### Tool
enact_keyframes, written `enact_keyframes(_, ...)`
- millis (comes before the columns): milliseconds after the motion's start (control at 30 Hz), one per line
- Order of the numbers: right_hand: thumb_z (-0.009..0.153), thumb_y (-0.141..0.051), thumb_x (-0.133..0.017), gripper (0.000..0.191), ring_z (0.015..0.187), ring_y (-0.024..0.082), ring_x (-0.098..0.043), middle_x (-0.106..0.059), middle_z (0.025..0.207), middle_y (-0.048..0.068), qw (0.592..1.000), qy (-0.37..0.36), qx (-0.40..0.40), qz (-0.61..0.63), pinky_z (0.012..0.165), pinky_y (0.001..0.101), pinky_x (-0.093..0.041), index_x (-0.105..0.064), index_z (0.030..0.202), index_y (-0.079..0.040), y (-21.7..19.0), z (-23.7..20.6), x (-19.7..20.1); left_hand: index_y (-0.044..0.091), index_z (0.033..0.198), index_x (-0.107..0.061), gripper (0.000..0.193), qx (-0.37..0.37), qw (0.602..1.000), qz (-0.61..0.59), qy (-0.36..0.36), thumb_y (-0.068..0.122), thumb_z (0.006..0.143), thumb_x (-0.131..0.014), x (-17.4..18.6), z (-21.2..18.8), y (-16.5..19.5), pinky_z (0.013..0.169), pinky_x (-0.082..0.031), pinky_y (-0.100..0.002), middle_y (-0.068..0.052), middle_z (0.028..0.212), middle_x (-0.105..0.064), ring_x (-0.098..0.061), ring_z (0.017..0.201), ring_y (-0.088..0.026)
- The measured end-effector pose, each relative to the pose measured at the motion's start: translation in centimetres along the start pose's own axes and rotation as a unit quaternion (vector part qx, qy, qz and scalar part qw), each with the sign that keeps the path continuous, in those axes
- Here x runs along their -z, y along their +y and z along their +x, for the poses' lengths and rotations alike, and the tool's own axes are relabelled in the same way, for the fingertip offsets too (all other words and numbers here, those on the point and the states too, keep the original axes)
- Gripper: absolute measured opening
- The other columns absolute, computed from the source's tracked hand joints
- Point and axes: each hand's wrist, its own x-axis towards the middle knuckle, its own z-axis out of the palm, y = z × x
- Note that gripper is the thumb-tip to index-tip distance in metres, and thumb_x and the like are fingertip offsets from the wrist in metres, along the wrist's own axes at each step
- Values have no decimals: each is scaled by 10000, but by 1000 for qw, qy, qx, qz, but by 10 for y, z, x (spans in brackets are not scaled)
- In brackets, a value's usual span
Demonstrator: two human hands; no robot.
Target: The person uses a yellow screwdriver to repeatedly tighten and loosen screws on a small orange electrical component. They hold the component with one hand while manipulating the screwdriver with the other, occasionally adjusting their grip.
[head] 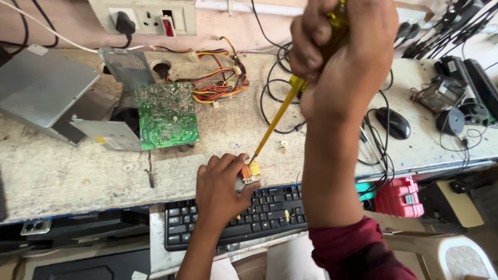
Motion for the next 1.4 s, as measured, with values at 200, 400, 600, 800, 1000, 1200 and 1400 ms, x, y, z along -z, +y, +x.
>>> enact_keyframes(200, 1211, -374, -475, 485, 431, 112, -239, -324, 633, 61, 990, -17, 113, -85, 416, 301, -197, -445, 882, -19, 5, -12, 5, 86, 1230, -693, 639, -9, 1000, -7, 22, 372, 683, -860, -1, 0, 2, 819, -394, -442, -13, 1025, -661, -570, 960, -248)
enact_keyframes(400, 1202, -387, -443, 476, 435, 121, -236, -312, 646, 70, 993, -50, 104, -25, 408, 302, -197, -429, 902, -18, 4, -29, 23, 68, 1215, -688, 636, -7, 1000, -20, 10, 313, 652, -854, -1, 1, 1, 818, -386, -450, -37, 1066, -661, -549, 973, -275)
enact_keyframes(600, 1192, -399, -411, 469, 439, 129, -234, -300, 659, 79, 994, -63, 86, 9, 400, 304, -196, -413, 921, -16, 8, -41, 15, 59, 1234, -681, 644, 22, 998, -55, -19, 272, 653, -858, 1, 4, 3, 830, -391, -439, -16, 1100, -671, -542, 980, -269)
enact_keyframes(800, 1183, -411, -379, 465, 442, 138, -232, -288, 672, 89, 987, 41, 58, 146, 392, 305, -196, -396, 941, -15, -9, -35, 19, 56, 1221, -688, 644, -21, 999, -42, 19, 294, 652, -872, 2, 2, -1, 830, -400, -437, -40, 1104, -679, -547, 980, -281)
enact_keyframes(1000, 1154, -463, -437, 440, 403, 87, -243, -308, 637, 36, 994, -94, 59, -24, 375, 288, -230, -414, 936, -81, 5, -6, 19, 83, 1212, -701, 636, -28, 999, -29, 26, 333, 656, -884, 3, 1, 1, 837, -408, -425, -22, 1092, -708, -565, 974, -266)
enact_keyframes(1200, 1199, -442, -443, 483, 451, 89, -195, -276, 655, 27, 994, -40, 86, -50, 408, 290, -171, -377, 874, -90, -30, -4, 10, 102, 1208, -715, 644, 1, 1000, -17, 1, 338, 636, -895, 5, 4, 2, 838, -410, -428, -11, 1106, -718, -570, 970, -260)
enact_keyframes(1400, 1187, -438, -378, 455, 414, 109, -164, -252, 636, 57, 986, 58, 70, 140, 364, 292, -151, -347, 919, -72, -50, -14, 3, 101, 1190, -723, 637, -5, 1000, -7, 15, 352, 631, -895, 4, 2, 4, 847, -410, -438, -20, 1086, -714, -568, 983, -268)
